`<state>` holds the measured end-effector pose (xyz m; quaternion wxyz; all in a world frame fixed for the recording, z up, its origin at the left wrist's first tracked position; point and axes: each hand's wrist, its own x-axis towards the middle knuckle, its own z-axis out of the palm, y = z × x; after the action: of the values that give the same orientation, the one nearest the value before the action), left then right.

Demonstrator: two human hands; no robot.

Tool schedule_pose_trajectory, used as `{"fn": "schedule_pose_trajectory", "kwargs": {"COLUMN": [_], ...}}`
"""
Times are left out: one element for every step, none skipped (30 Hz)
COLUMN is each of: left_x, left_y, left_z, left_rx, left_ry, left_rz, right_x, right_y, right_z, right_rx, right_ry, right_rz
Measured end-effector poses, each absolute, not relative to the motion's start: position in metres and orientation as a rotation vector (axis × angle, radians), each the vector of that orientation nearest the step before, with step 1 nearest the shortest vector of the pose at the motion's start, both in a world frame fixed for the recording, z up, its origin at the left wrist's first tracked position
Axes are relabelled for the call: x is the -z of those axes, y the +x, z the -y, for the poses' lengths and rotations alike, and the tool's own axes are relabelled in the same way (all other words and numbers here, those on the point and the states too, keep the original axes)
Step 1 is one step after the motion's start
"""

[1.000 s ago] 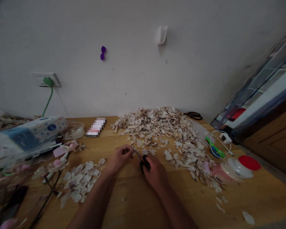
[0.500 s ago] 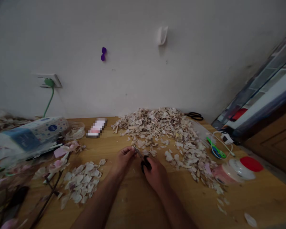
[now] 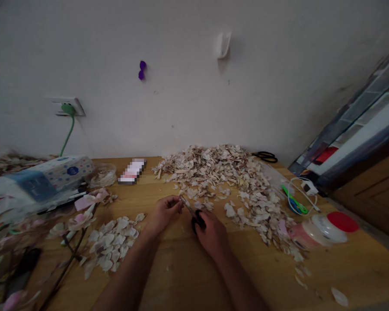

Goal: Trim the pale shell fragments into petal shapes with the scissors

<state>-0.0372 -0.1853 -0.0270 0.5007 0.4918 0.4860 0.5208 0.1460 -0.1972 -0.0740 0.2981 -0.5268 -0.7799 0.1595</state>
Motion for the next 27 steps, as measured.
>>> {"fn": "schedule_pose_trajectory", "kwargs": {"left_x": [0.027, 0.027, 0.028, 0.028, 0.028, 0.028, 0.028, 0.029, 0.03, 0.032, 0.034, 0.036, 0.038, 0.041, 0.043, 0.044, 0.046, 0.047, 0.049, 0.05, 0.051, 0.052, 0.053, 0.053, 0.053, 0.052, 0.05], "left_y": [-0.038, -0.039, -0.04, -0.041, -0.041, -0.041, -0.041, -0.04, -0.037, -0.034, -0.03, -0.025, -0.02, -0.015, -0.011, -0.007, -0.005, -0.004, -0.003, -0.003, -0.004, -0.006, -0.007, -0.009, -0.01, -0.012, -0.013], "left_z": [0.185, 0.185, 0.185, 0.184, 0.184, 0.184, 0.184, 0.184, 0.185, 0.186, 0.187, 0.188, 0.189, 0.189, 0.19, 0.19, 0.19, 0.189, 0.188, 0.187, 0.187, 0.186, 0.185, 0.185, 0.184, 0.184, 0.184], "left_rx": [-1.255, -1.25, -1.246, -1.243, -1.245, -1.247, -1.249, -1.251, -1.253, -1.253, -1.258, -1.267, -1.287, -1.317, -1.354, -1.396, -1.435, -1.466, -1.487, -1.497, -1.502, -1.501, -1.5, -1.499, -1.495, -1.49, -1.483], "left_ry": [1.19, 1.19, 1.192, 1.197, 1.199, 1.196, 1.184, 1.155, 1.104, 1.03, 0.939, 0.843, 0.748, 0.666, 0.603, 0.559, 0.531, 0.515, 0.513, 0.522, 0.543, 0.575, 0.614, 0.656, 0.698, 0.737, 0.77], "left_rz": [-1.172, -1.167, -1.159, -1.151, -1.145, -1.141, -1.135, -1.12, -1.088, -1.04, -0.979, -0.914, -0.857, -0.816, -0.791, -0.782, -0.78, -0.782, -0.786, -0.796, -0.811, -0.831, -0.854, -0.876, -0.897, -0.918, -0.94], "right_x": [0.075, 0.075, 0.075, 0.075, 0.075, 0.075, 0.074, 0.074, 0.074, 0.074, 0.075, 0.075, 0.075, 0.076, 0.076, 0.076, 0.076, 0.076, 0.075, 0.075, 0.074, 0.074, 0.073, 0.073, 0.073, 0.073, 0.073], "right_y": [0.146, 0.146, 0.146, 0.146, 0.146, 0.146, 0.146, 0.146, 0.146, 0.146, 0.146, 0.146, 0.146, 0.146, 0.146, 0.146, 0.146, 0.146, 0.146, 0.145, 0.145, 0.145, 0.145, 0.145, 0.145, 0.145, 0.145], "right_z": [0.197, 0.197, 0.197, 0.197, 0.197, 0.197, 0.197, 0.197, 0.197, 0.197, 0.197, 0.197, 0.197, 0.197, 0.197, 0.197, 0.197, 0.197, 0.197, 0.196, 0.196, 0.196, 0.196, 0.196, 0.196, 0.196, 0.196], "right_rx": [-0.425, -0.427, -0.43, -0.435, -0.44, -0.442, -0.446, -0.451, -0.455, -0.458, -0.455, -0.447, -0.437, -0.428, -0.424, -0.425, -0.431, -0.44, -0.446, -0.451, -0.456, -0.462, -0.465, -0.466, -0.469, -0.473, -0.478], "right_ry": [-1.411, -1.421, -1.431, -1.439, -1.442, -1.441, -1.437, -1.434, -1.437, -1.441, -1.447, -1.453, -1.457, -1.457, -1.454, -1.45, -1.448, -1.445, -1.441, -1.434, -1.425, -1.413, -1.402, -1.394, -1.388, -1.383, -1.379], "right_rz": [2.075, 2.076, 2.074, 2.072, 2.072, 2.071, 2.069, 2.065, 2.054, 2.043, 2.028, 2.017, 2.009, 2.006, 2.006, 2.006, 2.007, 2.009, 2.012, 2.016, 2.02, 2.023, 2.021, 2.015, 2.008, 2.004, 2.003]}}
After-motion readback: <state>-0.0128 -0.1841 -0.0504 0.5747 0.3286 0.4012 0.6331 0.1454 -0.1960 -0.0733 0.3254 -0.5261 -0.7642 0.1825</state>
